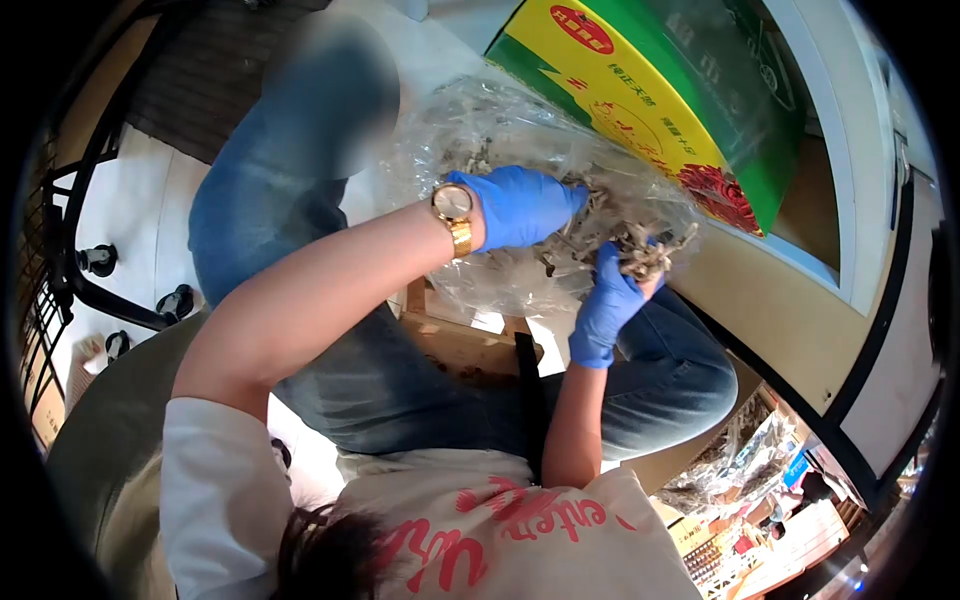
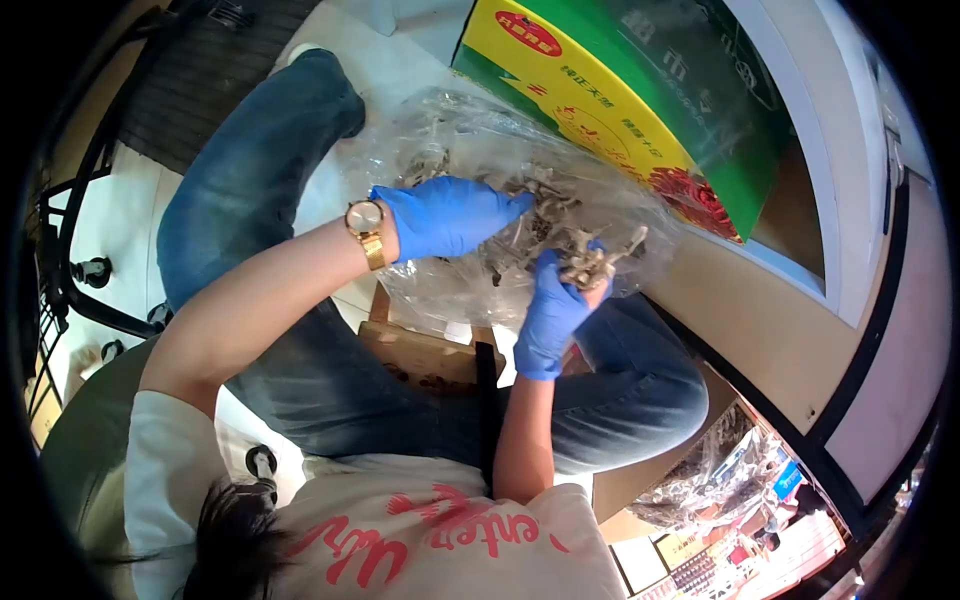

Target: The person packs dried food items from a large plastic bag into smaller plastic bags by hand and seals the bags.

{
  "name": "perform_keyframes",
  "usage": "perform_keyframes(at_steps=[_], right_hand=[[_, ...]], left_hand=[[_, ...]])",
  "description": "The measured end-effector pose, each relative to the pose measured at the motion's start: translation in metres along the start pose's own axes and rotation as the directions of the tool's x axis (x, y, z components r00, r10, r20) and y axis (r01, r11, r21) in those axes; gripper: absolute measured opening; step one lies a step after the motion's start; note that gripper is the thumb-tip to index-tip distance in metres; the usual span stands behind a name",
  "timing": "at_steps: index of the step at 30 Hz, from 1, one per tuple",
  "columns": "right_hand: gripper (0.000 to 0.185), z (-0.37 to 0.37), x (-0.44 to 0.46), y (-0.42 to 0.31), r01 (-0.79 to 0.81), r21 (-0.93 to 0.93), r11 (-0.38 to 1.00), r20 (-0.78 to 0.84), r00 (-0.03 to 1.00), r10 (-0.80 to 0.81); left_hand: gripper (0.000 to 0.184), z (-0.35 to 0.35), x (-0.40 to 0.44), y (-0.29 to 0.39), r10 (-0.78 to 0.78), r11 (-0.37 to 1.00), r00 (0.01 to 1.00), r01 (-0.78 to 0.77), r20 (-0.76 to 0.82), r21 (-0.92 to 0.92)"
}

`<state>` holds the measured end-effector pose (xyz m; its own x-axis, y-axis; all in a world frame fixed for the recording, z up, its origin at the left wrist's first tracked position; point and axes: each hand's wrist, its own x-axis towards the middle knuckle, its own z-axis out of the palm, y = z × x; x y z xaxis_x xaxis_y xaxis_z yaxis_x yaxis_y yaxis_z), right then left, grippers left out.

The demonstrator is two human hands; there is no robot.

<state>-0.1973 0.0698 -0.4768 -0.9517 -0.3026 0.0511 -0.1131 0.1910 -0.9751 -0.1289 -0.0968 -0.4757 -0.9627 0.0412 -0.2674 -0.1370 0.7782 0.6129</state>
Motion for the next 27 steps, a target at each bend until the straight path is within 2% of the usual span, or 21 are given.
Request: perform_keyframes(at_steps=[1, 2, 4, 5, 6, 9, 10, 12, 13, 14, 15, 17, 18, 19, 22, 23, 25, 26, 27], right_hand=[[0.041, -0.002, -0.002, -0.001, -0.063, -0.003, 0.998, 0.027, 0.998, 0.063], [0.041, -0.005, 0.000, -0.001, -0.062, -0.012, 0.998, 0.029, 0.998, 0.062], [0.046, -0.008, 0.003, 0.004, 0.097, -0.238, 0.967, 0.059, 0.995, -0.085], [0.054, -0.014, 0.004, 0.016, 0.033, -0.197, 0.980, 0.059, 0.998, -0.021], [0.054, -0.010, 0.003, 0.012, 0.031, -0.194, 0.980, 0.069, 0.997, -0.018], [0.064, 0.001, -0.001, -0.013, -0.048, -0.072, 0.996, 0.200, 0.978, 0.061], [0.066, -0.003, 0.000, -0.008, 0.013, -0.171, 0.985, 0.256, 0.966, 0.032], [0.067, -0.003, -0.008, 0.003, 0.086, -0.116, 0.990, 0.313, 0.949, -0.046], [0.068, -0.002, -0.009, 0.004, 0.180, -0.176, 0.968, 0.364, 0.926, -0.106], [0.066, -0.002, -0.010, 0.001, 0.117, -0.131, 0.984, 0.387, 0.920, -0.058], [0.065, 0.001, -0.011, 0.001, 0.098, -0.140, 0.985, 0.398, 0.917, -0.034], [0.062, 0.005, -0.013, 0.003, 0.073, -0.145, 0.987, 0.413, 0.911, -0.007], [0.062, 0.005, -0.013, 0.001, 0.141, -0.181, 0.973, 0.437, 0.898, -0.049], [0.062, 0.006, -0.013, 0.000, 0.209, -0.214, 0.954, 0.461, 0.883, -0.090], [0.055, 0.003, -0.011, 0.003, 0.293, -0.274, 0.916, 0.496, 0.859, -0.126], [0.053, 0.002, -0.008, 0.005, 0.278, -0.283, 0.918, 0.505, 0.857, -0.104], [0.050, 0.005, -0.008, 0.008, 0.199, -0.284, 0.938, 0.494, 0.869, -0.034], [0.050, 0.003, -0.006, 0.010, 0.200, -0.282, 0.938, 0.494, 0.869, -0.037], [0.050, 0.000, -0.004, 0.013, 0.264, -0.334, 0.905, 0.509, 0.859, -0.063]], left_hand=[[0.039, 0.000, -0.001, -0.001, -0.002, 0.999, 0.999, 0.001, -0.034, -0.050], [0.039, 0.000, 0.001, 0.000, 0.000, 0.998, 0.999, -0.002, -0.038, -0.058], [0.038, -0.001, -0.001, 0.000, 0.024, 1.000, 0.999, -0.024, -0.024, 0.012], [0.039, -0.002, -0.002, 0.000, 0.027, 1.000, 0.999, -0.027, -0.027, 0.009], [0.039, -0.001, -0.003, 0.000, 0.017, 1.000, 0.999, -0.017, -0.028, 0.006], [0.037, 0.002, -0.003, -0.001, 0.047, 0.999, 0.997, -0.046, -0.056, 0.014], [0.035, 0.002, -0.006, -0.003, 0.020, 0.999, 0.998, -0.022, -0.058, -0.025], [0.034, 0.000, 0.010, 0.009, 0.029, 0.997, 0.997, -0.034, -0.068, -0.075], [0.033, -0.002, 0.008, 0.009, 0.014, 0.996, 0.998, -0.020, -0.058, -0.091], [0.033, -0.002, -0.002, 0.005, -0.025, 0.995, 0.999, 0.022, -0.035, -0.102], [0.032, -0.002, -0.003, 0.004, -0.005, 0.992, 0.997, -0.006, -0.083, -0.125], [0.026, 0.004, -0.008, -0.003, -0.021, 0.990, 0.998, 0.013, -0.054, -0.141], [0.023, 0.000, -0.004, 0.001, -0.005, 0.986, 0.999, -0.002, -0.039, -0.166], [0.022, -0.003, 0.000, 0.003, -0.003, 0.997, 1.000, 0.003, -0.001, -0.077], [0.018, -0.011, -0.005, 0.008, -0.040, 0.991, 0.999, 0.037, -0.027, -0.128], [0.017, -0.009, -0.006, 0.005, -0.009, 1.000, 1.000, 0.009, -0.008, -0.017], [0.018, -0.001, -0.006, 0.000, -0.047, 0.999, 0.998, 0.047, -0.037, -0.003], [0.018, 0.002, -0.002, -0.001, -0.056, 0.998, 0.995, 0.056, -0.081, 0.003], [0.019, 0.003, -0.002, -0.002, -0.047, 0.998, 0.997, 0.050, -0.056, 0.046]])
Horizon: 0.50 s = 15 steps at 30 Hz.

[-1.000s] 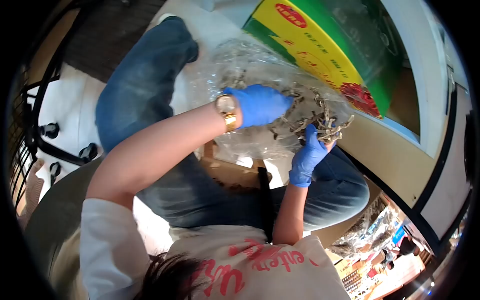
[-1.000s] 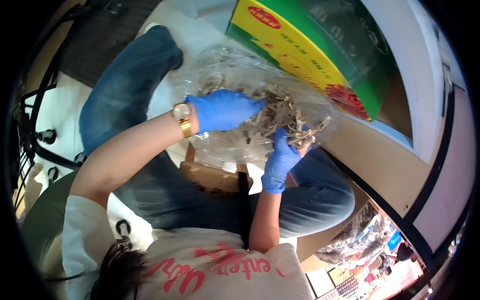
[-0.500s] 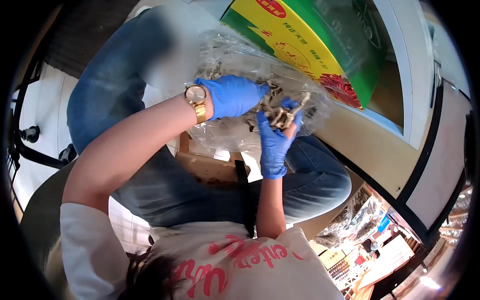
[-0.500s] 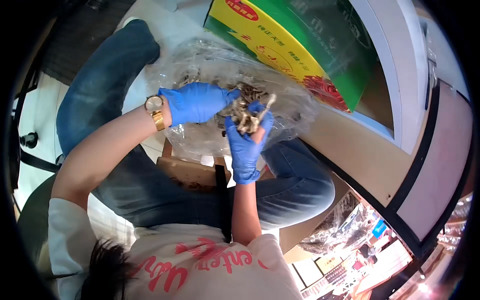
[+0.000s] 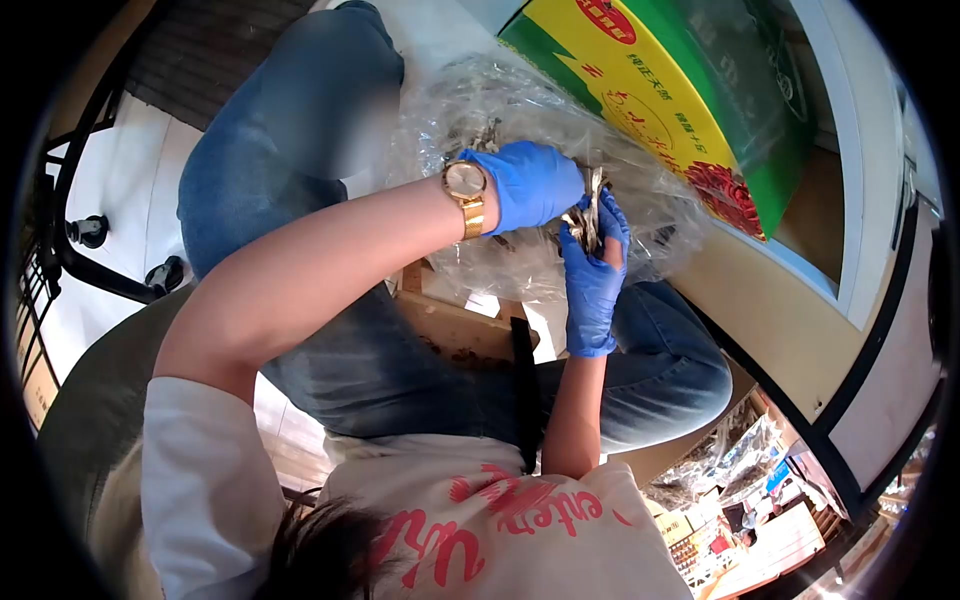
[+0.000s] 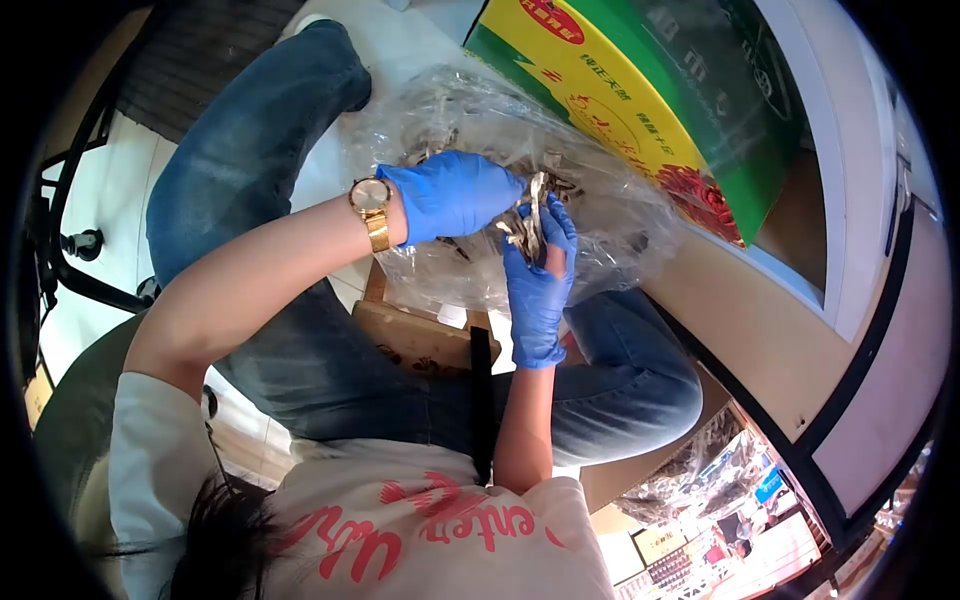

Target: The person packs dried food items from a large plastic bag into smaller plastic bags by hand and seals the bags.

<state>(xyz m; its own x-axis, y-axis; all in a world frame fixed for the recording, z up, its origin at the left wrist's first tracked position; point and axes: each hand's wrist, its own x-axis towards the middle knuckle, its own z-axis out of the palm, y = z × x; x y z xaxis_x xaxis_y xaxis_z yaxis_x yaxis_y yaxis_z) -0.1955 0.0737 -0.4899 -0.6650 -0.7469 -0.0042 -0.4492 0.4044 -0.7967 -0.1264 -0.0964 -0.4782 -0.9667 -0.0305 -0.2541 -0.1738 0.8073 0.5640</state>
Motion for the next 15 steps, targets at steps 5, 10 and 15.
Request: perform_keyframes(at_steps=[5, 10, 15], right_hand=[[0.052, -0.008, 0.003, -0.005, -0.070, 0.210, 0.975, 0.028, 0.997, 0.065], [0.051, -0.013, 0.005, -0.008, -0.159, 0.270, 0.950, 0.044, 0.987, 0.153], [0.040, -0.023, 0.007, -0.023, 0.074, 0.058, 0.996, 0.045, 0.996, -0.076]], left_hand=[[0.022, 0.006, 0.003, 0.002, 0.017, 1.000, 0.999, -0.016, -0.044, 0.021], [0.023, 0.006, 0.001, -0.001, 0.057, 0.998, 0.993, -0.054, -0.103, 0.028], [0.014, -0.002, -0.002, 0.003, 0.059, 0.998, 0.984, -0.054, -0.167, 0.036]])
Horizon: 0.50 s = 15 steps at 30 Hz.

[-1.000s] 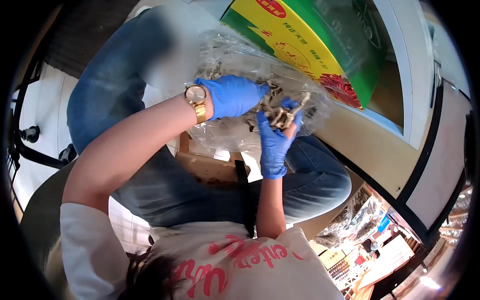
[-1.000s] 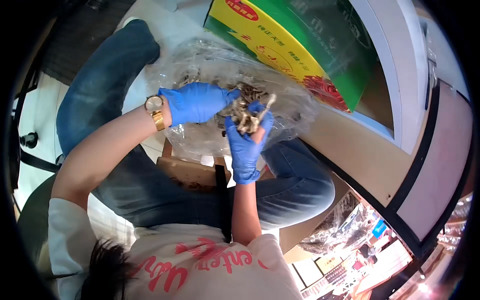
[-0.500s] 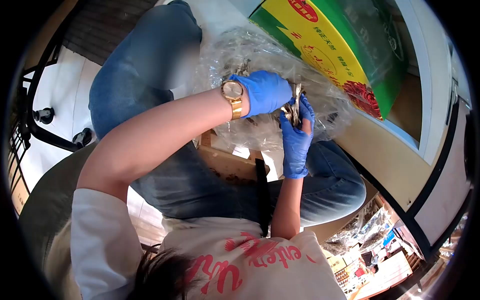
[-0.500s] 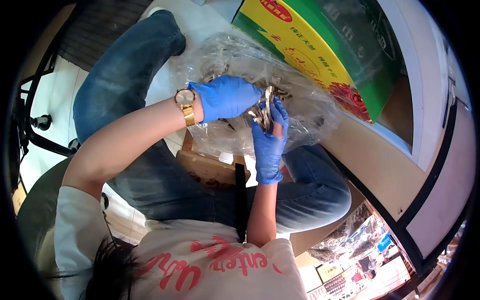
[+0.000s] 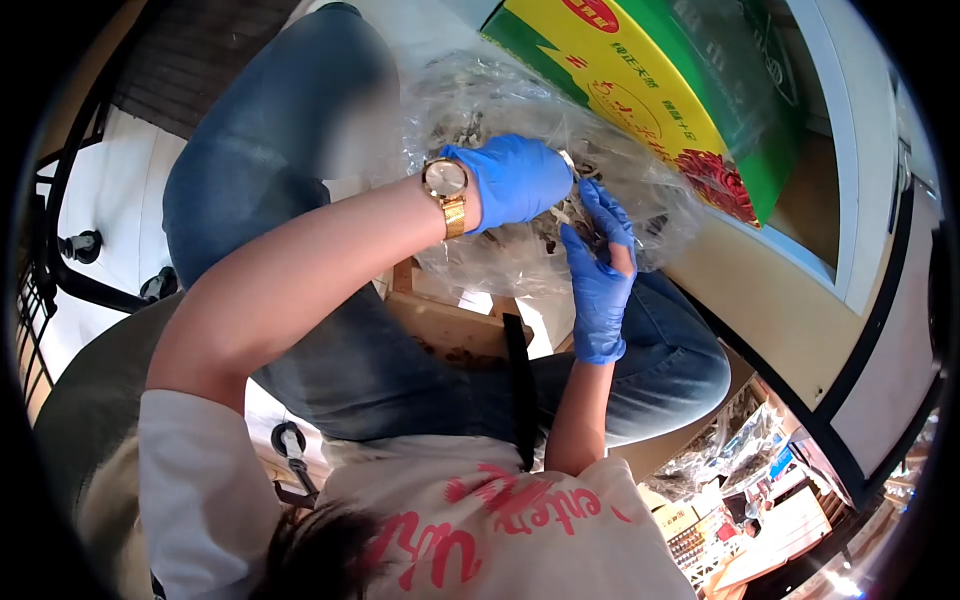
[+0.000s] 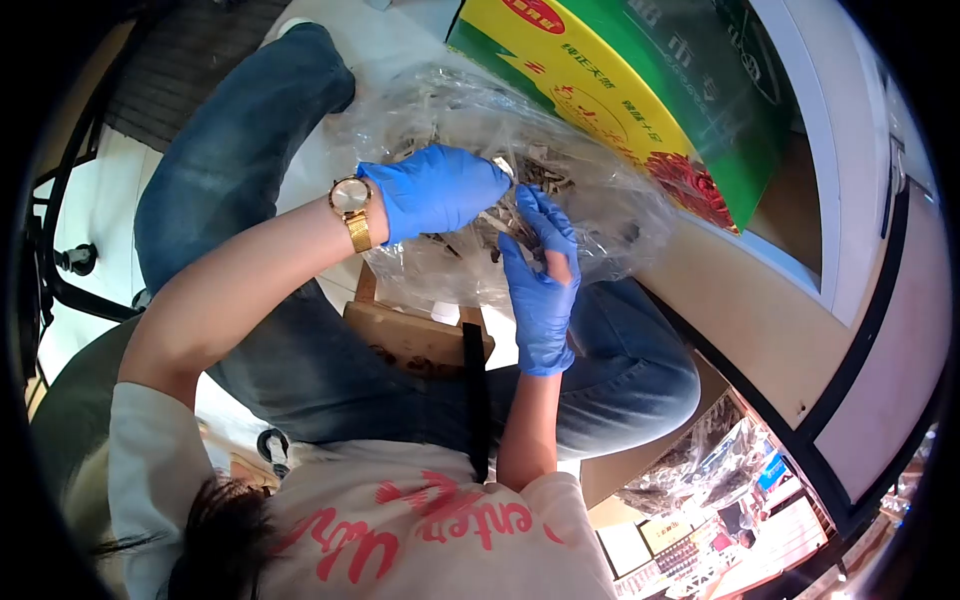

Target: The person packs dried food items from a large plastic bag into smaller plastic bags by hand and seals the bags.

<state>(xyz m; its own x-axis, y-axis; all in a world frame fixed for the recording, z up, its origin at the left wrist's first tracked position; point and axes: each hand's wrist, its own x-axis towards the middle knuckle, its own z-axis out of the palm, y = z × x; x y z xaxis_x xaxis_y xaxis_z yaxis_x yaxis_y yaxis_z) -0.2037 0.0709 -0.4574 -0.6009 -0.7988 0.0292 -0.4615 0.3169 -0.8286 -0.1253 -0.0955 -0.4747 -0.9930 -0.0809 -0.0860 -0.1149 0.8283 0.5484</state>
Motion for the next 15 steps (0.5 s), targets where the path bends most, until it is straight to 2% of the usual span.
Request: perform_keyframes(at_steps=[2, 4, 5, 7, 8, 10, 13, 15], right_hand=[[0.040, -0.001, -0.002, 0.001, -0.057, 0.081, 0.995, 0.026, 0.998, 0.055], [0.036, -0.002, -0.002, -0.001, -0.056, 0.076, 0.996, 0.004, 0.998, 0.056], [0.033, -0.004, -0.001, -0.001, -0.109, 0.050, 0.993, -0.017, 0.994, 0.110], [0.031, -0.006, -0.001, 0.000, -0.162, 0.022, 0.987, -0.033, 0.986, 0.162], [0.029, -0.006, -0.001, 0.001, -0.146, 0.014, 0.989, -0.039, 0.988, 0.146], [0.028, -0.006, -0.001, 0.006, -0.130, 0.008, 0.991, -0.046, 0.990, 0.131], [0.029, -0.006, -0.002, 0.014, -0.106, 0.085, 0.991, -0.011, 0.994, 0.108], [0.033, -0.010, 0.001, 0.010, 0.005, -0.109, 0.994, 0.112, 0.994, 0.007]], left_hand=[[0.011, -0.005, -0.001, -0.001, 0.000, 0.999, 0.993, -0.006, 0.117, 0.049], [0.010, 0.001, -0.002, -0.002, 0.017, 0.999, 0.997, -0.020, 0.075, 0.038], [0.010, 0.004, -0.002, -0.003, 0.034, 0.999, 0.999, -0.035, 0.033, 0.029], [0.011, 0.001, -0.001, -0.003, 0.037, 0.998, 0.997, -0.040, 0.070, 0.041], [0.012, 0.000, -0.001, -0.003, 0.046, 0.997, 0.993, -0.052, 0.109, 0.057], [0.013, 0.006, 0.001, -0.004, 0.038, 0.998, 0.995, -0.042, 0.090, 0.049], [0.017, 0.001, 0.000, -0.001, 0.014, 1.000, 0.997, -0.014, 0.076, 0.001], [0.019, -0.002, 0.001, 0.002, -0.004, 0.999, 0.997, 0.007, 0.081, -0.038]])
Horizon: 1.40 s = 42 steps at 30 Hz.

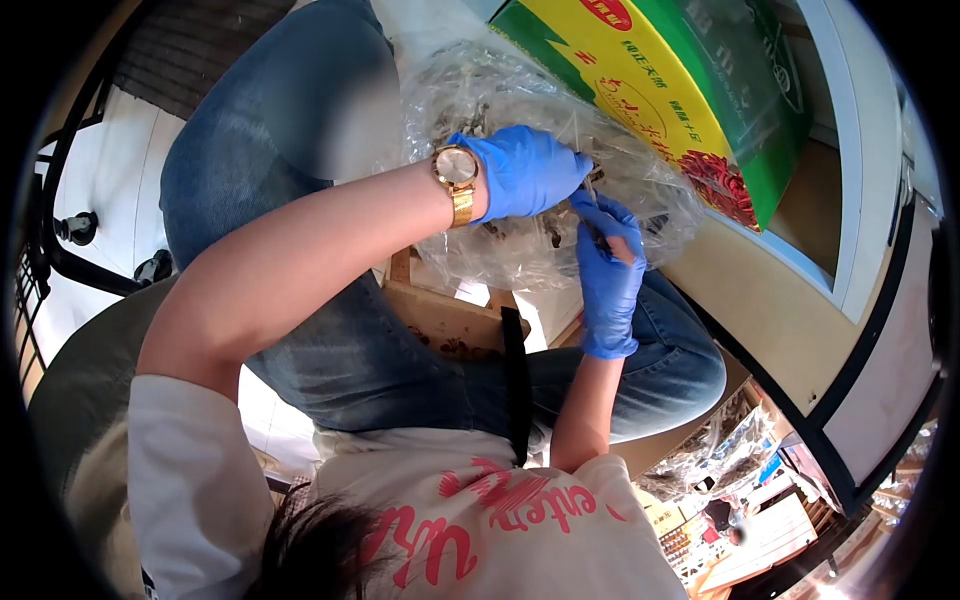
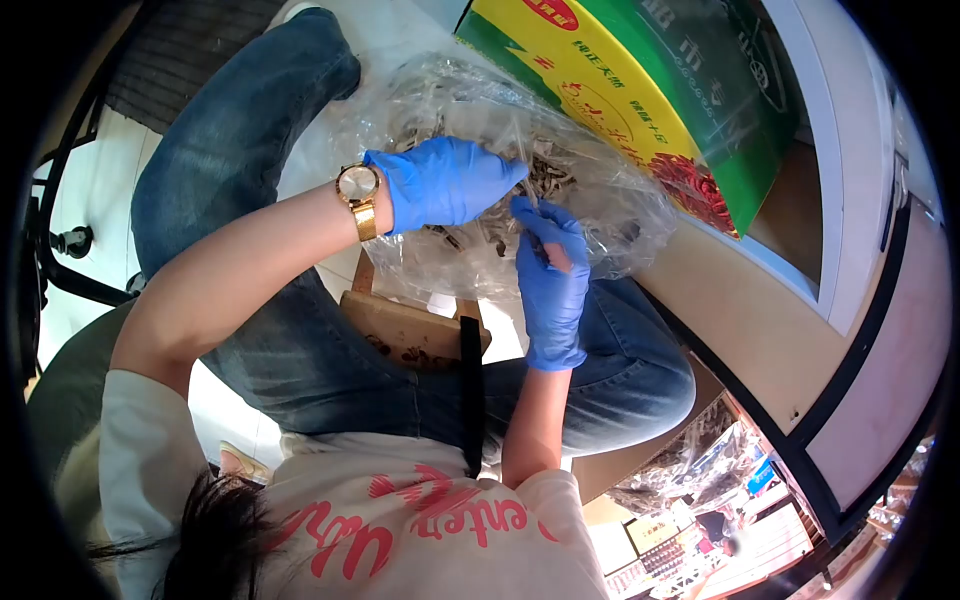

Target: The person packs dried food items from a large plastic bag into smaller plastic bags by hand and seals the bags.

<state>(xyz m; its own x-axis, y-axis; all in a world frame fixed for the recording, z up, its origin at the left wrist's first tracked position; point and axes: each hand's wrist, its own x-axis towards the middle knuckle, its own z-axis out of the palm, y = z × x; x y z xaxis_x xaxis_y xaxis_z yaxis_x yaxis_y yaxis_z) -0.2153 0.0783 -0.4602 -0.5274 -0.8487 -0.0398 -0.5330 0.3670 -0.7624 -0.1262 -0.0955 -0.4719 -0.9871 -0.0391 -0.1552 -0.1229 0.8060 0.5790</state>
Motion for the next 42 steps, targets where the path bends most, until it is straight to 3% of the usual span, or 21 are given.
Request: perform_keyframes(at_steps=[4, 6, 9, 13, 15, 17, 19, 23, 26, 28, 29, 31, 33, 35, 37, 38, 39, 42], right_hand=[[0.035, -0.008, 0.006, -0.019, 0.063, -0.118, 0.991, 0.093, 0.994, -0.052], [0.039, -0.011, 0.005, -0.025, -0.040, -0.045, 0.998, 0.174, 0.984, 0.048], [0.044, -0.010, 0.003, -0.032, -0.044, 0.057, 0.997, 0.127, 0.991, 0.037], [0.047, -0.012, 0.002, -0.027, 0.057, -0.036, 0.998, 0.137, 0.989, -0.051], [0.048, -0.010, 0.000, -0.021, 0.016, -0.052, 0.999, 0.129, 0.992, -0.009], [0.048, -0.008, -0.001, -0.027, -0.152, -0.096, 0.984, 0.185, 0.968, 0.167], [0.049, -0.004, -0.005, -0.022, -0.150, -0.152, 0.977, 0.165, 0.971, 0.175], [0.036, -0.002, -0.003, -0.011, -0.256, -0.005, 0.967, 0.187, 0.949, 0.252], [0.028, -0.004, 0.000, -0.008, -0.117, -0.004, 0.993, -0.076, 0.990, 0.117], [0.028, -0.007, 0.002, -0.015, -0.160, 0.024, 0.987, -0.101, 0.982, 0.161], [0.029, -0.007, 0.007, -0.017, -0.192, 0.057, 0.980, -0.129, 0.972, 0.198], [0.030, -0.006, 0.011, -0.014, -0.133, 0.091, 0.987, -0.078, 0.987, 0.140], [0.031, -0.004, 0.010, -0.017, -0.333, 0.294, 0.896, -0.064, 0.928, 0.366], [0.029, -0.005, 0.014, -0.004, -0.312, 0.276, 0.909, -0.071, 0.937, 0.343], [0.026, -0.002, 0.019, 0.012, -0.355, 0.420, 0.835, -0.097, 0.897, 0.431], [0.025, 0.002, 0.019, 0.034, -0.339, 0.300, 0.892, -0.078, 0.923, 0.377], [0.025, 0.009, 0.019, 0.055, -0.336, 0.261, 0.905, -0.044, 0.932, 0.359], [0.030, 0.041, 0.020, 0.097, -0.545, 0.128, 0.828, 0.129, 0.837, 0.531]], left_hand=[[0.019, 0.000, 0.003, 0.000, -0.027, 0.999, 1.000, 0.027, -0.004, -0.043], [0.019, -0.004, 0.001, -0.002, 0.009, 1.000, 1.000, -0.010, -0.010, -0.025], [0.018, -0.003, 0.002, 0.001, -0.058, 0.994, 0.998, 0.061, 0.039, -0.091], [0.022, 0.001, 0.002, -0.002, -0.060, 0.992, 0.998, 0.063, 0.026, -0.109], [0.022, -0.001, 0.001, -0.001, -0.047, 0.997, 0.999, 0.047, 0.009, -0.062], [0.022, -0.004, 0.001, 0.000, -0.064, 0.996, 0.997, 0.066, 0.045, -0.060], [0.023, -0.006, 0.003, 0.003, -0.080, 0.995, 0.993, 0.084, 0.082, -0.056], [0.025, -0.006, 0.001, 0.002, -0.076, 0.996, 0.994, 0.079, 0.077, -0.036], [0.026, -0.002, 0.000, -0.001, -0.045, 0.999, 0.998, 0.046, 0.036, -0.024], [0.027, 0.006, 0.000, -0.002, -0.031, 1.000, 0.999, 0.031, 0.024, -0.005], [0.024, 0.013, -0.002, -0.003, -0.005, 1.000, 0.998, 0.004, -0.064, -0.013], [0.021, 0.011, -0.002, -0.009, 0.024, 1.000, 0.989, -0.025, -0.149, -0.009], [0.016, 0.010, -0.002, -0.012, 0.048, 0.997, 0.997, -0.045, -0.053, 0.068], [0.011, 0.006, -0.002, -0.022, 0.070, 0.989, 0.993, -0.056, -0.096, 0.139], [0.009, -0.011, -0.005, -0.033, -0.027, 0.971, 0.992, 0.055, -0.120, 0.231], [0.009, -0.016, -0.006, -0.039, -0.040, 0.976, 0.968, 0.091, -0.246, 0.197], [0.009, -0.022, -0.009, -0.045, -0.034, 0.975, 0.968, 0.086, -0.249, 0.203], [0.009, -0.042, -0.023, -0.054, -0.117, 0.951, 0.962, 0.180, -0.246, 0.252]])
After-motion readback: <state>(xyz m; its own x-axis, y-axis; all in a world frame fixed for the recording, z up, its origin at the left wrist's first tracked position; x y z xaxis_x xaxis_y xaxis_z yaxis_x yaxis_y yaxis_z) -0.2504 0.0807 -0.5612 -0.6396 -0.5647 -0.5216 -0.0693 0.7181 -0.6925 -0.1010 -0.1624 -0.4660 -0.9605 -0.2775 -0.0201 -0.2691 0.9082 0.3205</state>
